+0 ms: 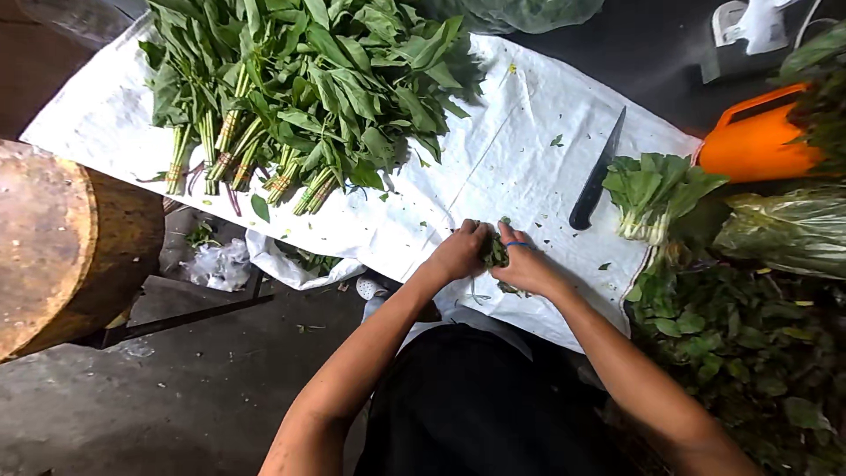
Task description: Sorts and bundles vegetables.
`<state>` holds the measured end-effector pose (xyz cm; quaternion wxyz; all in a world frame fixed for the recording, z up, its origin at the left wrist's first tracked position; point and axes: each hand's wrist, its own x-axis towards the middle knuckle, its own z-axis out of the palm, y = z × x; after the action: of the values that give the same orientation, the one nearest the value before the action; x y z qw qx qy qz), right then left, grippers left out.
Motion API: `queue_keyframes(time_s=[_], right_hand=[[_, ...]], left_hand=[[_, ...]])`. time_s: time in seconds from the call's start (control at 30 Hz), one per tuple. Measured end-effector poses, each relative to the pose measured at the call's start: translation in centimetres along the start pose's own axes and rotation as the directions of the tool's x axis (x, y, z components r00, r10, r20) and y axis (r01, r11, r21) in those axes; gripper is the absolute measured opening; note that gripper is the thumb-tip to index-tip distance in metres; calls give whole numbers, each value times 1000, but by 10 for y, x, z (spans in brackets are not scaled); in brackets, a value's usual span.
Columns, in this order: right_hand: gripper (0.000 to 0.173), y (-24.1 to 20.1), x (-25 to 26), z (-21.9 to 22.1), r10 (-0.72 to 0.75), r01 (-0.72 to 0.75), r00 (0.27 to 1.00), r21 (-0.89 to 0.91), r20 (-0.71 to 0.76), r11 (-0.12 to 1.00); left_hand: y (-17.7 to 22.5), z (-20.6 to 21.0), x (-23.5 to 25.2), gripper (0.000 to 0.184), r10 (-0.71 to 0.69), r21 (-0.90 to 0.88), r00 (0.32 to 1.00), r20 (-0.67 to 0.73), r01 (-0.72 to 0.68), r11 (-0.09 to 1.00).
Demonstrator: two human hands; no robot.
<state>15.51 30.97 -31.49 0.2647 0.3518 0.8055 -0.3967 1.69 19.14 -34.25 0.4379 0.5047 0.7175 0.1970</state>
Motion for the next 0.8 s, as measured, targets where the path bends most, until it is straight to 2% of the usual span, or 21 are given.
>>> queue_keyframes(time_s=[0.07, 0.13, 0.17, 0.23, 0.3, 0.37, 0.43, 0.5, 0.57, 0.63, 0.8], right_hand=[[101, -9, 6, 0, 24, -22, 998, 36, -66, 999], [95, -18, 3, 1, 53, -52, 990, 12, -132, 999], [92, -20, 0, 1, 63, -65, 984, -8, -164, 998], [93, -19, 2, -2, 60, -72, 974, -51, -220, 996], [102, -15, 12, -5, 57, -75, 969, -67, -241, 995], [107, -11, 25, -7, 18, -45, 968, -102, -252, 994], [94, -7, 30, -7, -75, 37, 971, -165, -226, 986], [80, -9, 27, -6, -146, 114, 980, -214, -139, 970], [74, -12, 21, -3, -151, 144, 988, -193, -20, 971], [70, -10, 16, 4, -133, 136, 991, -142, 30, 981], [58, -17, 19, 11, -43, 45, 998, 49, -40, 998]], left_hand=[[3, -1, -1, 63, 47, 59, 995, -88, -42, 997], [5, 1, -7, 48, 116, 254, 960, -253, -50, 966], [5, 0, -9, 46, 110, 333, 943, -314, 1, 943], [5, -3, -13, 51, -25, 368, 933, -358, 166, 915], [1, -4, -15, 59, -195, 320, 934, -300, 291, 902], [-4, -1, -13, 53, -196, 287, 951, -237, 262, 921], [-6, 4, -11, 45, -104, 228, 982, -160, 139, 964], [-6, 7, -10, 45, -43, 155, 994, -95, 58, 986], [-5, 8, -7, 52, -51, 87, 995, -81, 58, 994], [-1, 9, -5, 52, -75, 50, 994, -80, 79, 996], [8, 16, -5, 52, -153, -153, 973, -175, 126, 980]])
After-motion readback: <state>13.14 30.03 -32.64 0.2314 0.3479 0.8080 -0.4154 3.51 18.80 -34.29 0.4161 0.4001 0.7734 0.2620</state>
